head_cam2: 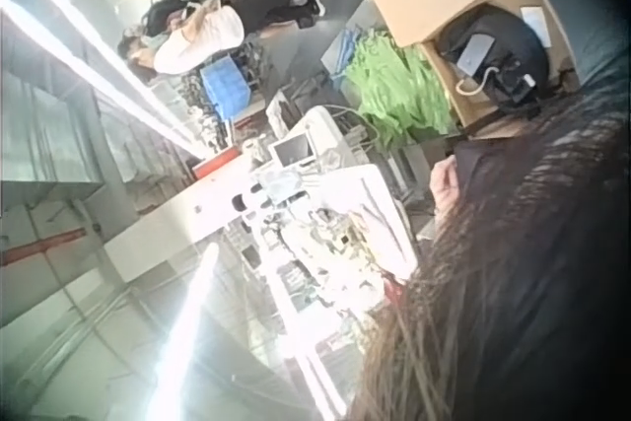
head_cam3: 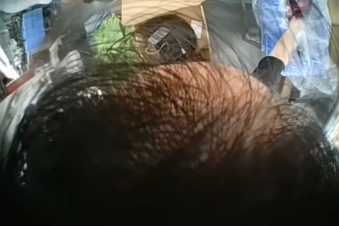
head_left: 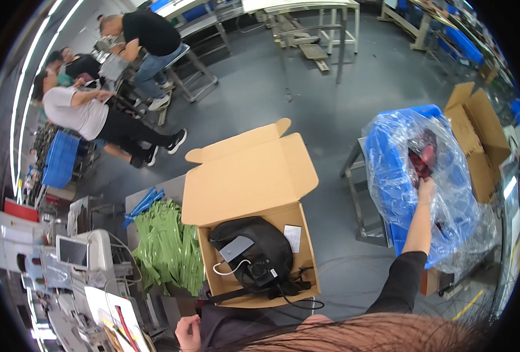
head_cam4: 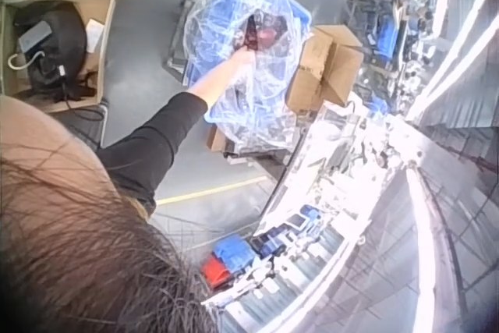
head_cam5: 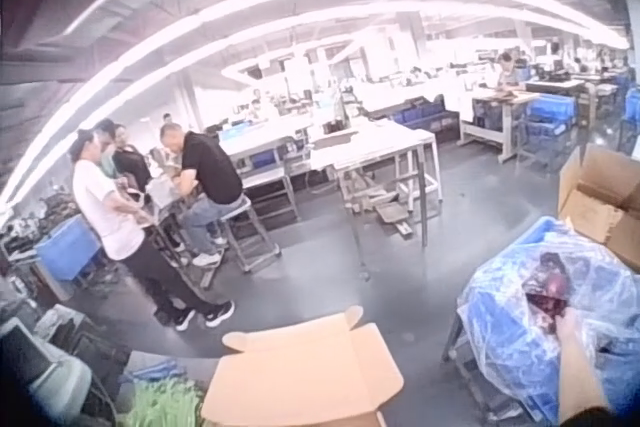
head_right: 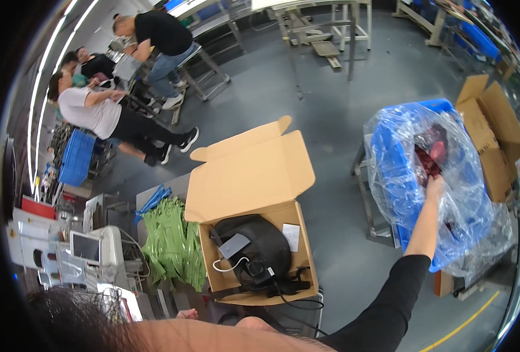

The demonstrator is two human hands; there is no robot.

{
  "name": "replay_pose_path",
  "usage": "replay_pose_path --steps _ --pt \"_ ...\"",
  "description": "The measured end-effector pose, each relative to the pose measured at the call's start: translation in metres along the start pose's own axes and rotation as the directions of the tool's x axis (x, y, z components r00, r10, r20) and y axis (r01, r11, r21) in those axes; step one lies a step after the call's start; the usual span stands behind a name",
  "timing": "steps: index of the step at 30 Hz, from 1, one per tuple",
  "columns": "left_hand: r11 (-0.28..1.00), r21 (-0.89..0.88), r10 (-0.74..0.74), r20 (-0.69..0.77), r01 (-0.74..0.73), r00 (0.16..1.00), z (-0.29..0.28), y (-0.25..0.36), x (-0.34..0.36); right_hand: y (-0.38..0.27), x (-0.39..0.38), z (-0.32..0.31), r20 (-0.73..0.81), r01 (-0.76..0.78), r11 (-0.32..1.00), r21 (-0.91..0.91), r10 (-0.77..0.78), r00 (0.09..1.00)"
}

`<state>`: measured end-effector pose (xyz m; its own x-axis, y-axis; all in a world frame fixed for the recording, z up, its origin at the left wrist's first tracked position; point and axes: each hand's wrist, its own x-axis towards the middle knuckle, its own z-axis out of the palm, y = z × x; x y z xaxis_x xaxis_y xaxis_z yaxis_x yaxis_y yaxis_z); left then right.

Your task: Sewing red leather or fabric straps using an industrial sewing machine.

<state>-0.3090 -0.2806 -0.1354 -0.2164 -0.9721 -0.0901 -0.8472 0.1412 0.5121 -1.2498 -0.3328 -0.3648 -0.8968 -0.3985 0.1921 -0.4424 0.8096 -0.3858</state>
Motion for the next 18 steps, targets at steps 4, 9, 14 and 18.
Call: replay_pose_path --steps 4,9,14,18 --pt "0.988 0.087 0.136 -0.120 -0.126 0.983 -0.010 0.082 0.015 0.031 0.017 -0.014 -0.279 0.045 0.999 -0.003 -0.044 0.959" --pt "0.984 0.178 0.057 -0.216 -0.018 0.975 -0.048 0.105 0.003 -0.020 -0.008 -0.048 -0.579 0.261 0.965 0.033 -0.194 0.792" --pt "0.968 0.249 0.068 -0.253 -0.003 0.965 -0.065 0.088 -0.029 -0.082 -0.046 -0.077 -0.435 0.194 0.966 0.168 -0.104 0.894" --pt "0.983 0.165 -0.029 -0.280 0.078 0.960 -0.068 0.073 -0.057 -0.113 -0.078 -0.084 -0.486 0.293 0.951 0.098 -0.211 0.848"
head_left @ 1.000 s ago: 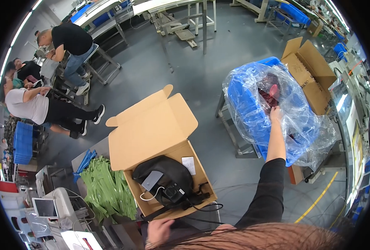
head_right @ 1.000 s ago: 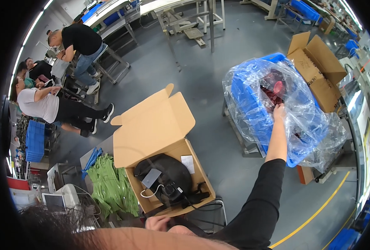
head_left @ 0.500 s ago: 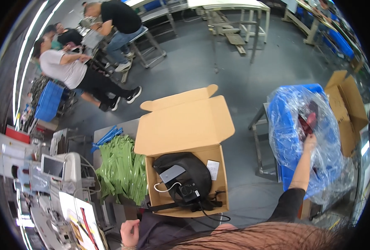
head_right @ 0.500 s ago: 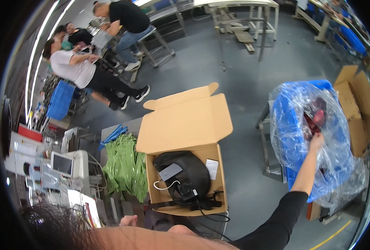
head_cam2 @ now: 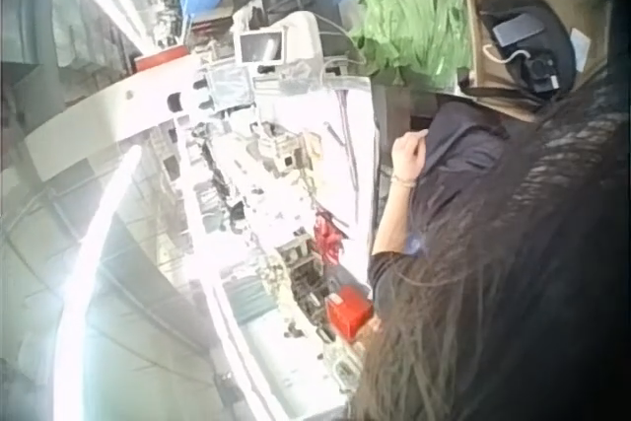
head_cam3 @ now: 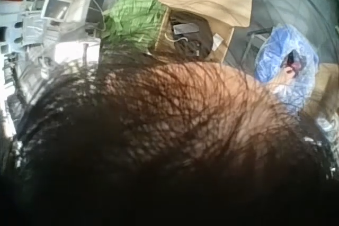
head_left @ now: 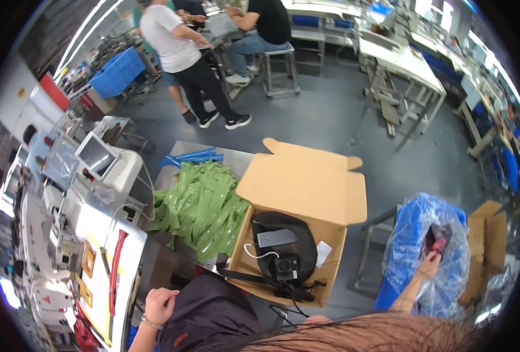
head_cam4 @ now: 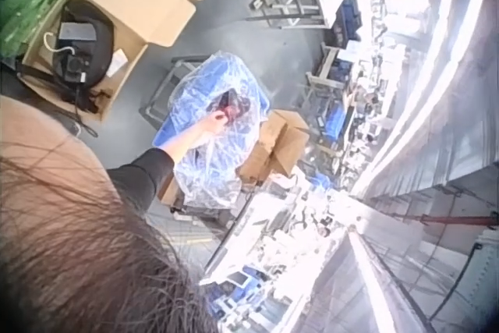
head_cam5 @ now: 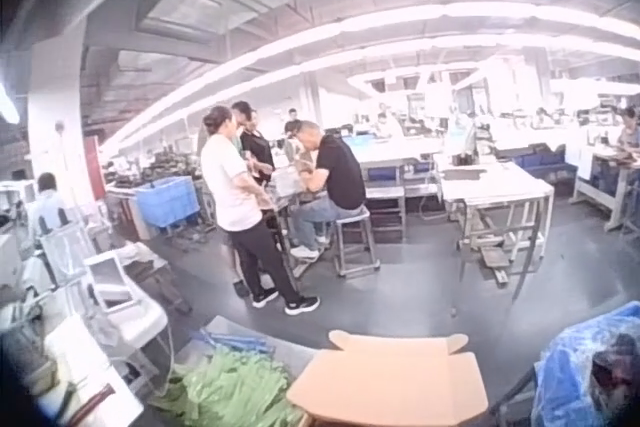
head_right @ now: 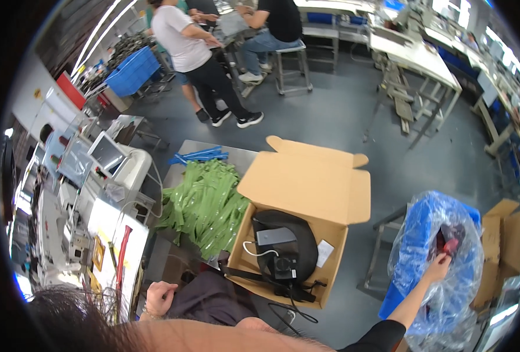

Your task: Sewing red leather or fabric straps using an industrial sewing machine.

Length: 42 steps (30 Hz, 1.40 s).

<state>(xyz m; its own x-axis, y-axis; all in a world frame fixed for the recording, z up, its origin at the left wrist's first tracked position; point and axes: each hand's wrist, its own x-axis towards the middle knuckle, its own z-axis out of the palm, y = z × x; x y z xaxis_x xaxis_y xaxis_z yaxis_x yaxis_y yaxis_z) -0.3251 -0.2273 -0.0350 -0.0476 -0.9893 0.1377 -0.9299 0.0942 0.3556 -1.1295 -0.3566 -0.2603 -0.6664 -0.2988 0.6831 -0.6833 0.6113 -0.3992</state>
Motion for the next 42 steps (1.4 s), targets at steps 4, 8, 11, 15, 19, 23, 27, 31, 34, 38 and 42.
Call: replay_pose_path --steps 4,8,11,15,19,23,27,31,34,38,42 --pt "0.996 0.042 0.076 -0.009 -0.076 0.997 -0.019 -0.009 -0.029 -0.016 0.013 -0.012 0.109 0.059 0.998 -0.018 -0.056 0.992" --pt "0.997 0.060 0.059 -0.046 -0.056 0.997 -0.029 -0.021 -0.058 -0.082 0.033 -0.046 -0.017 0.037 0.998 0.046 -0.036 0.999" --pt "0.995 0.036 0.097 -0.107 -0.094 0.989 -0.024 -0.026 -0.058 -0.097 0.046 -0.059 -0.202 -0.021 0.986 0.162 0.054 0.978" --pt "0.975 -0.220 0.035 0.011 -0.031 0.999 -0.007 -0.063 -0.086 -0.103 0.035 -0.024 -0.084 0.020 0.879 0.476 0.023 0.996" --pt "0.955 -0.158 0.263 0.057 -0.252 0.963 -0.010 -0.079 -0.060 -0.180 -0.054 -0.036 0.158 -0.042 0.969 0.243 0.003 0.988" --pt "0.906 -0.205 0.388 0.053 -0.371 0.920 0.009 -0.079 -0.034 -0.120 -0.065 -0.037 0.372 -0.230 0.931 0.283 0.114 0.921" --pt "0.890 -0.181 0.433 0.052 -0.418 0.900 0.004 -0.084 -0.027 -0.112 -0.074 -0.023 0.301 -0.047 0.977 0.210 -0.019 0.953" --pt "0.880 -0.163 0.459 0.044 -0.447 0.887 0.001 -0.077 -0.019 -0.093 -0.072 -0.018 0.309 -0.194 0.933 0.304 0.096 0.946" --pt "0.871 -0.149 0.477 0.022 -0.469 0.879 0.000 -0.071 -0.005 -0.076 -0.067 -0.015 0.309 -0.153 0.932 0.327 0.047 0.950" --pt "0.884 -0.116 0.456 -0.005 -0.453 0.890 -0.007 -0.059 -0.004 -0.061 -0.064 -0.013 0.347 -0.095 0.938 0.333 -0.028 0.937" --pt "0.931 -0.065 0.356 -0.035 -0.358 0.934 -0.020 -0.047 -0.030 -0.044 -0.059 -0.008 0.369 -0.057 0.940 0.336 -0.076 0.926"
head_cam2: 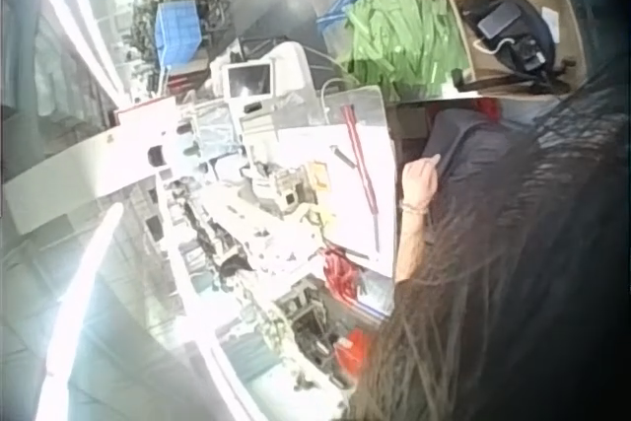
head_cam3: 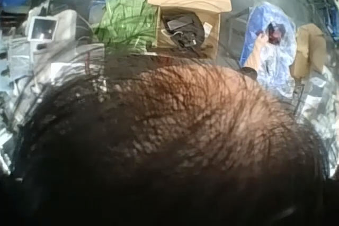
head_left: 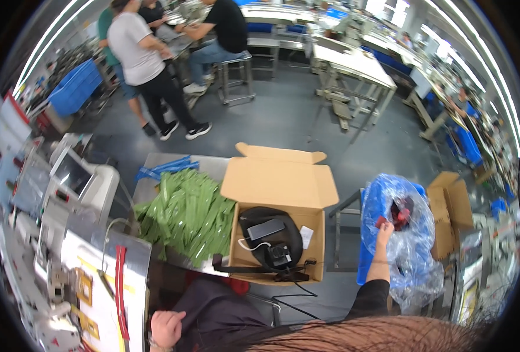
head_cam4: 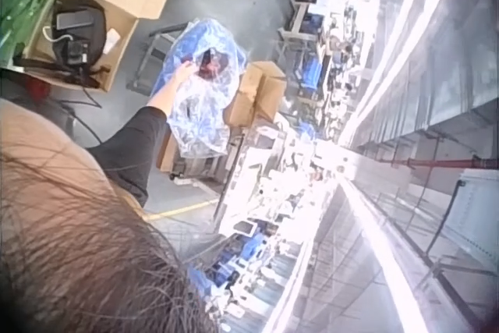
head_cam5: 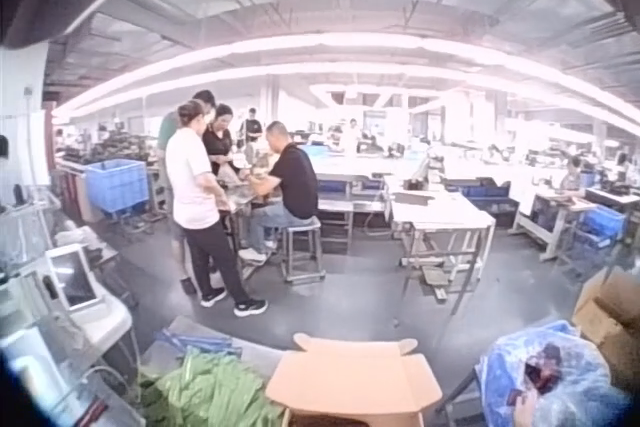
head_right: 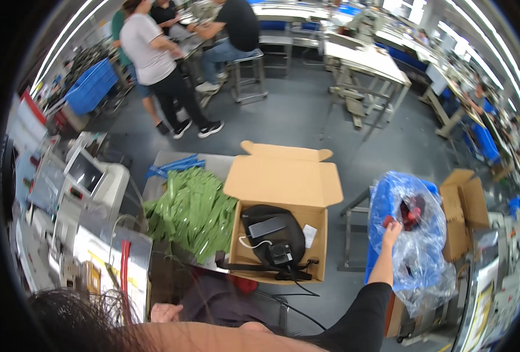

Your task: Sewing red leather or fabric straps using an industrial sewing machine.

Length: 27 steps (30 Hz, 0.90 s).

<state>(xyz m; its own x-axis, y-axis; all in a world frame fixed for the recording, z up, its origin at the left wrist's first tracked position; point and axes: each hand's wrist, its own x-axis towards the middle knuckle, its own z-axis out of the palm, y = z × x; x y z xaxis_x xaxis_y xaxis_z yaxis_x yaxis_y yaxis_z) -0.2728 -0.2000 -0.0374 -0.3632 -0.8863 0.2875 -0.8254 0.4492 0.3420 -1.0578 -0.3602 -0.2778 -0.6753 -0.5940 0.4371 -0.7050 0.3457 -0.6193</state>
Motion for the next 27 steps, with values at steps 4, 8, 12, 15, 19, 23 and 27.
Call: replay_pose_path --steps 4,8,12,15,19,23,27 --pt "0.998 0.030 -0.051 0.023 0.050 0.998 -0.020 0.013 0.002 0.052 0.014 -0.003 0.019 -0.018 0.999 0.042 0.018 1.000" --pt "0.985 -0.007 -0.173 0.082 0.174 0.982 -0.034 0.019 0.002 0.060 0.010 -0.008 0.035 -0.048 0.996 0.074 0.045 0.998" --pt "0.959 -0.140 -0.241 0.043 0.245 0.970 -0.062 0.030 -0.002 0.033 0.027 -0.006 0.043 0.044 0.999 0.023 -0.045 0.998" --pt "0.970 -0.025 -0.241 -0.036 0.240 0.970 -0.099 0.030 0.009 -0.031 0.033 0.000 0.005 0.137 0.991 -0.015 -0.136 0.991" --pt "0.936 0.282 -0.140 -0.252 0.212 0.957 -0.154 0.030 0.007 -0.088 0.046 -0.007 -0.092 0.258 0.964 -0.060 -0.262 0.961" --pt "0.829 0.533 0.017 -0.326 0.168 0.945 -0.212 0.045 0.010 -0.163 0.045 -0.023 -0.204 0.344 0.932 -0.111 -0.360 0.910" --pt "0.502 0.862 0.194 -0.199 0.077 0.961 -0.269 0.086 -0.006 -0.319 0.049 -0.014 -0.410 0.728 0.686 -0.005 -0.665 0.624"
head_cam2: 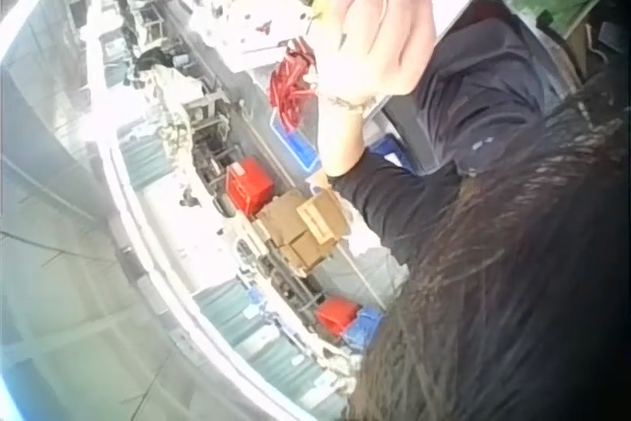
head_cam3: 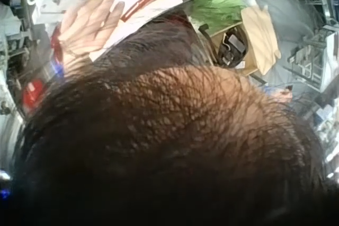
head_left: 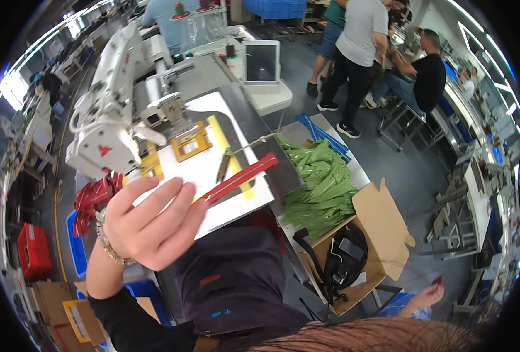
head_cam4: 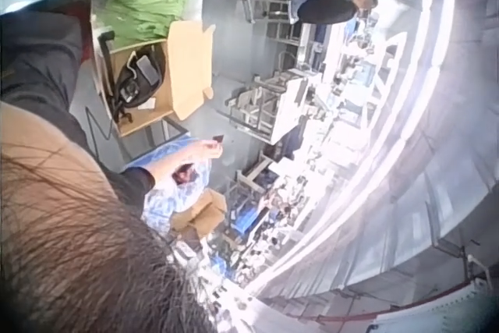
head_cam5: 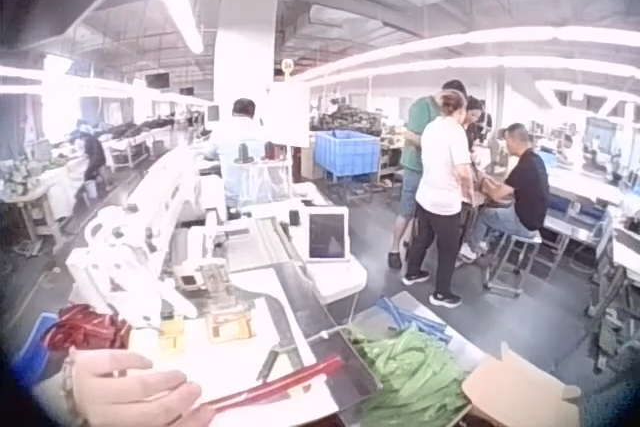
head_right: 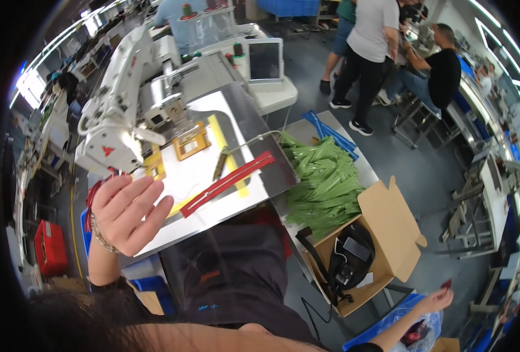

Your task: Sewing red leather or fabric straps using an industrial sewing machine.

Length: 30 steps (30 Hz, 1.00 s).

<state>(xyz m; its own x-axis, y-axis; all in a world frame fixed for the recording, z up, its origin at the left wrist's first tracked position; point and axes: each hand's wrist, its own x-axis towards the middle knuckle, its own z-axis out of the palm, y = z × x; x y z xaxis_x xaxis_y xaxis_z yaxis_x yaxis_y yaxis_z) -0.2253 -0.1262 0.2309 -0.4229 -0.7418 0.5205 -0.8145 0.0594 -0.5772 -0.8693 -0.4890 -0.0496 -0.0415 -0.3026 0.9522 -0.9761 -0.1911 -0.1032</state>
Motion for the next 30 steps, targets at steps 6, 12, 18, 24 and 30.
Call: replay_pose_path --steps 6,12,18,24,30 --pt "0.976 0.212 0.077 -0.107 -0.053 0.991 -0.057 -0.014 0.006 -0.296 0.112 0.034 -0.291 0.411 0.773 0.484 -0.301 0.908" --pt "0.939 0.329 -0.027 -0.202 0.094 0.979 -0.101 -0.015 -0.043 -0.549 0.032 -0.051 -0.240 0.288 0.170 0.942 -0.255 0.937" --pt "0.916 0.279 -0.268 -0.111 0.289 0.957 -0.166 0.000 -0.096 -0.672 -0.011 -0.185 -0.055 0.012 -0.139 0.990 -0.308 0.950" --pt "0.737 0.342 -0.630 0.032 0.583 0.776 -0.198 0.033 -0.106 -0.683 -0.051 -0.205 0.440 -0.830 -0.270 0.488 -0.746 0.501" --pt "0.884 0.005 -0.465 -0.063 0.467 0.883 -0.172 0.015 -0.113 -0.672 -0.057 -0.218 0.371 -0.951 -0.256 0.171 -0.878 0.303"
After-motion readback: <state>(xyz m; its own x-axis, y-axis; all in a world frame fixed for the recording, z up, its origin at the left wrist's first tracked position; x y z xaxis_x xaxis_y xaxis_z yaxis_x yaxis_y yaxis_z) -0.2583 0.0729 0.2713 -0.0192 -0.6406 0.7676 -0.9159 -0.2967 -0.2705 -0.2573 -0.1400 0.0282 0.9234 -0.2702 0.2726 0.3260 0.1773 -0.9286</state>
